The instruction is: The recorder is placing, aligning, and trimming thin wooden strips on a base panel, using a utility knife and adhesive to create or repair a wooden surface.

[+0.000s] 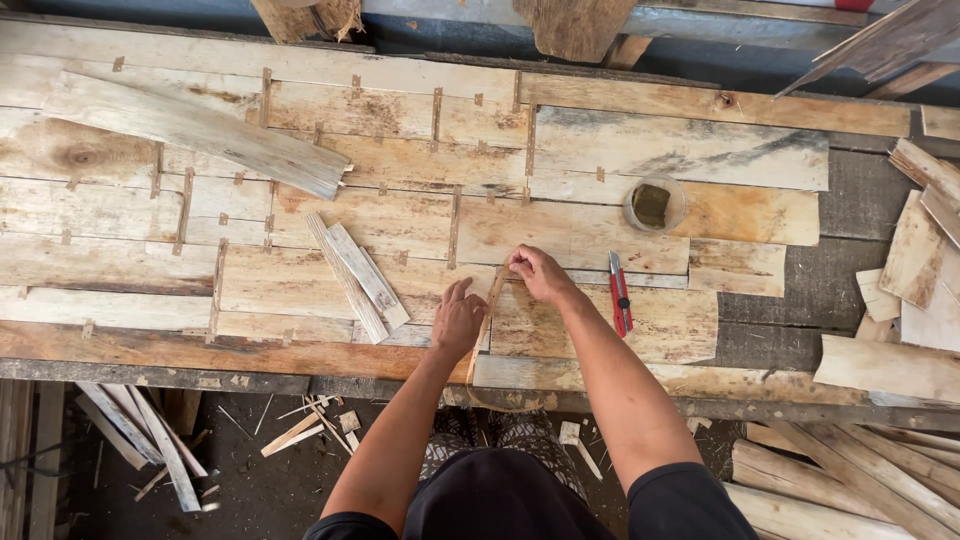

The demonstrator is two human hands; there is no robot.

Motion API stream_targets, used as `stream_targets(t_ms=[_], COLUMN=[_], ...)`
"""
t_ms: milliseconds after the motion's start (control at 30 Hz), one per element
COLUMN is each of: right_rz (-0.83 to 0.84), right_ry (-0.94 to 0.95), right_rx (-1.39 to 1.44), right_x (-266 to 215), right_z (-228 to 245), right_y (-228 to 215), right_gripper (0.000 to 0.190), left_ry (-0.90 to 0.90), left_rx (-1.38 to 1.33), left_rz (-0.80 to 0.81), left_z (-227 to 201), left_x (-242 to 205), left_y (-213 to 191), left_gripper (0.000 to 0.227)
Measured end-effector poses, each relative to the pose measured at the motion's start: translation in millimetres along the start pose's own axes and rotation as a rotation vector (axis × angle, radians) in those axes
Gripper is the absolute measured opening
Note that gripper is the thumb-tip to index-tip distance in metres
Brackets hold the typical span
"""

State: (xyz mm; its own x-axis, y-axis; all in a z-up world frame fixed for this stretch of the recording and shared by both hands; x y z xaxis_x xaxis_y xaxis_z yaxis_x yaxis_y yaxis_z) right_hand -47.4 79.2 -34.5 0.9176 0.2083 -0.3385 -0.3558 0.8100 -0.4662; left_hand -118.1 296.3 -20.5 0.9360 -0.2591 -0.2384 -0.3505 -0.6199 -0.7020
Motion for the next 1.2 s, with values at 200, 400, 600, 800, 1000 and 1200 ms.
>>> stream_targets(t_ms=[200, 400, 600, 800, 1000, 1200], right_rz=[-0.051, -0.156, -0.223, -0.175, -0.193, -0.184], right_ry=[-0.042, -0.068, -0.063, 0.085, 0.116, 0.13], right_rx=[-0.105, -0.25, -0.321, -0.389, -0.418, -0.429], right_x=[0.7, 10.7, 23.6, 26.8, 30.1, 32.1], right_z=[13.8, 11.9, 1.9, 19.2, 21.0, 23.2], right_y=[1.7, 12.9, 23.7, 25.7, 27.3, 28.0], right_gripper=[0.009, 0.007, 0.008, 0.01, 0.014, 0.015], left_ry=[-0.019, -0.096, -0.184, -0.232, -0.241, -0.232], left_rx=[-0.029, -0.001, 0.019, 0.123, 0.174, 0.191], left_rz=[-0.024, -0.002, -0.037, 0.081, 0.083, 0.096], left_z=[3.8, -10.2, -22.3, -30.6, -28.7, -28.5], left_x=[1.4, 3.7, 10.1, 19.4, 23.2, 25.2], left_y=[6.8, 3.2, 5.7, -2.8, 4.1, 0.4], left_gripper=[0.019, 0.019, 0.017, 0.018, 0.02, 0.021])
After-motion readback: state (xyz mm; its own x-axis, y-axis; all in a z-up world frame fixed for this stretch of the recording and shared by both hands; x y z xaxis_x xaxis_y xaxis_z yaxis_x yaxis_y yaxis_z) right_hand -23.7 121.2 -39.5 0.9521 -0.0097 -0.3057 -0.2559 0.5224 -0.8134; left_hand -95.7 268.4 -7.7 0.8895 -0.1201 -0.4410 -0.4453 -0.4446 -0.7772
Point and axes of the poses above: each hand's wrist, its own x-axis towards the middle knuckle, its own y-axis out of the palm, z = x × y, the point moved 1 cm from there along x, towards the middle knuckle
